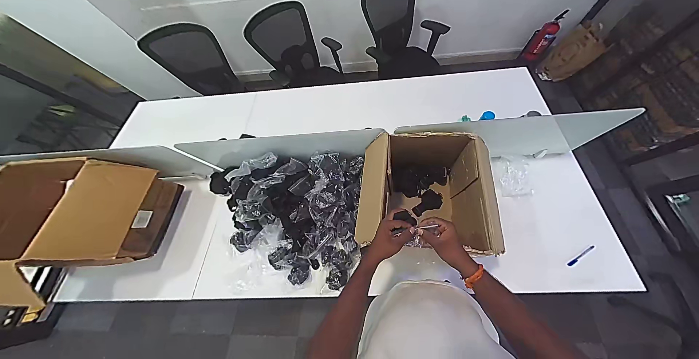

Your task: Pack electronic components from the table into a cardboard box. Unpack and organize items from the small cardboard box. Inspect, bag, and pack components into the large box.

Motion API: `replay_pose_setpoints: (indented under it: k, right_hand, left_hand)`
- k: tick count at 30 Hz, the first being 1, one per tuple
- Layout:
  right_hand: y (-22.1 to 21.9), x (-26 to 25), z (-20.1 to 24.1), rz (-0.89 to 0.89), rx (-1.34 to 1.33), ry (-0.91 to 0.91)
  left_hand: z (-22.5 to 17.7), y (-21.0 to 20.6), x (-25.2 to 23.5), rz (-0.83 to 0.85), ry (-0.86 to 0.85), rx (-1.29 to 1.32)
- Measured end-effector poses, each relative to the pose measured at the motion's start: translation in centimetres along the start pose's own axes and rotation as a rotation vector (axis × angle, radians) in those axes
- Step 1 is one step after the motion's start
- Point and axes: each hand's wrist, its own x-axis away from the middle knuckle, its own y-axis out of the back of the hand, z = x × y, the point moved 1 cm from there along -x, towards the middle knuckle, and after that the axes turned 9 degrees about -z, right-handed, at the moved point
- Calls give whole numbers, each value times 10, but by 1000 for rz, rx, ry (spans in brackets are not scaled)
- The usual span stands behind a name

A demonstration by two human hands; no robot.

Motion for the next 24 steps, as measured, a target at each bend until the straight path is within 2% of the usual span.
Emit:
replay_pose_setpoints:
  k: [12, 19, 24]
  right_hand:
    - [-3, 2, -1, 28, 28, -1]
    - [3, -1, -4, -18, 16, -17]
    - [4, -2, -1, 43, 14, -16]
  left_hand:
    - [1, -5, 2, 33, 3, -63]
    - [-2, -1, 1, -19, 36, -58]
    - [-1, -3, 2, 8, 57, -60]
